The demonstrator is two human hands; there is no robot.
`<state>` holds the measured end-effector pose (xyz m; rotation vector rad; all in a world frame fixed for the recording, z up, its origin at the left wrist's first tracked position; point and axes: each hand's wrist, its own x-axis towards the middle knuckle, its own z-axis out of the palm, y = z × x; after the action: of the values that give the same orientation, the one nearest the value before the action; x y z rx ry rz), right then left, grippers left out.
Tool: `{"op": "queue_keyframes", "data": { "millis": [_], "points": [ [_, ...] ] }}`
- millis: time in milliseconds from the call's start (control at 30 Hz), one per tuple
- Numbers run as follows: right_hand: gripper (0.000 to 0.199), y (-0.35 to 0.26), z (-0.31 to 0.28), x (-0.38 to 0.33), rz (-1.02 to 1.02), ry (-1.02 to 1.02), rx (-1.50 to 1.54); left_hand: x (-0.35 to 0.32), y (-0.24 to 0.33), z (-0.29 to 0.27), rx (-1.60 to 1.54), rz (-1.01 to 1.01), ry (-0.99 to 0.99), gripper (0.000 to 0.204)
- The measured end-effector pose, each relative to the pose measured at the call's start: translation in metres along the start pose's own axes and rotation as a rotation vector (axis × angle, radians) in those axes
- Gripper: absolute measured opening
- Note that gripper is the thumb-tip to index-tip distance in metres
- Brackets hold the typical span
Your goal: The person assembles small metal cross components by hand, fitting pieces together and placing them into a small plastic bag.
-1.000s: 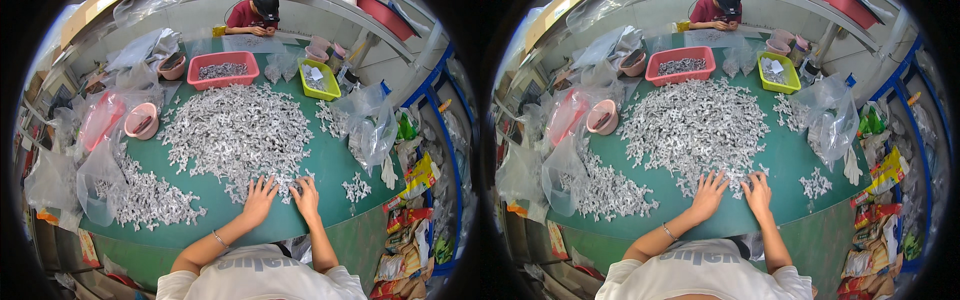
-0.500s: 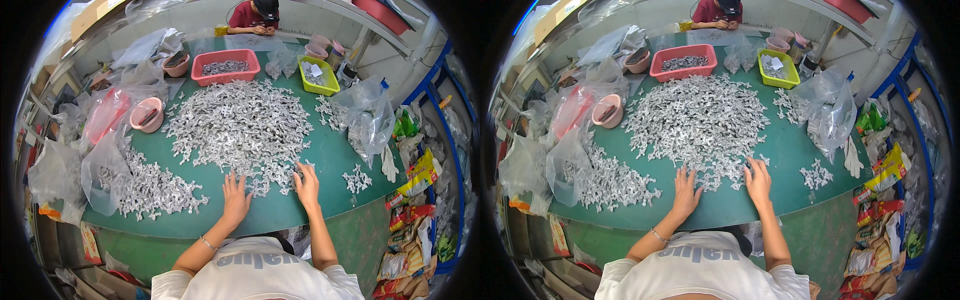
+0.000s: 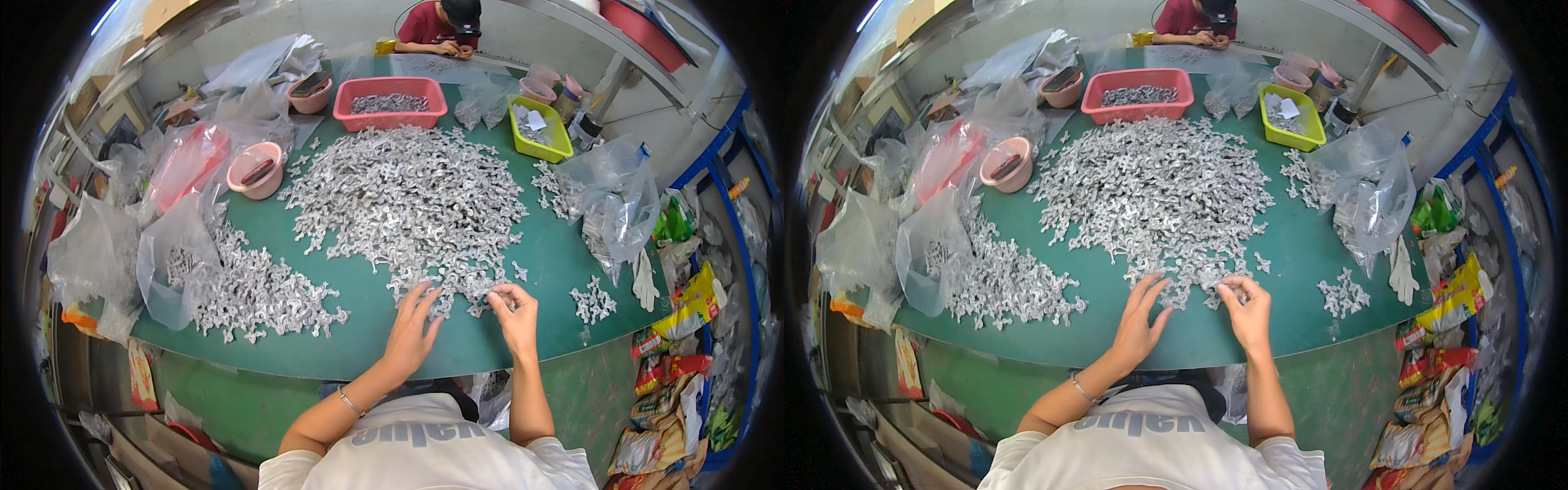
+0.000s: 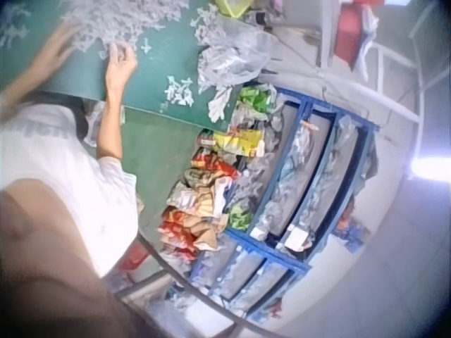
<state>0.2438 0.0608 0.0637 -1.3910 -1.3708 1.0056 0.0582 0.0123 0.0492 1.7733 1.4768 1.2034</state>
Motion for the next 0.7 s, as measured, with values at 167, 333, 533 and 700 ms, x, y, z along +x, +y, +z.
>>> {"op": "queue_keyframes", "data": {
  "millis": [167,333,533,700],
  "points": [
    [0.008,-0.026,0.015,-0.033,0.079,-0.218,0.182,-0.006,0.022,-0.015,-0.270,0.095,0.105,0.047],
    [0.009,-0.033,0.024,-0.047,0.107,-0.311,0.233,-0.023,0.027,-0.032,-0.321,0.038,0.086,0.030],
    [0.017,-0.041,0.025,-0.071,0.080,-0.303,0.313,-0.041,0.031,-0.041,-0.539,-0.102,0.073,0.022],
    [0.011,-0.034,0.023,-0.091,-0.068,-0.341,0.331,-0.054,0.040,-0.046,-0.684,-0.286,0.048,0.011]
  ]
}}
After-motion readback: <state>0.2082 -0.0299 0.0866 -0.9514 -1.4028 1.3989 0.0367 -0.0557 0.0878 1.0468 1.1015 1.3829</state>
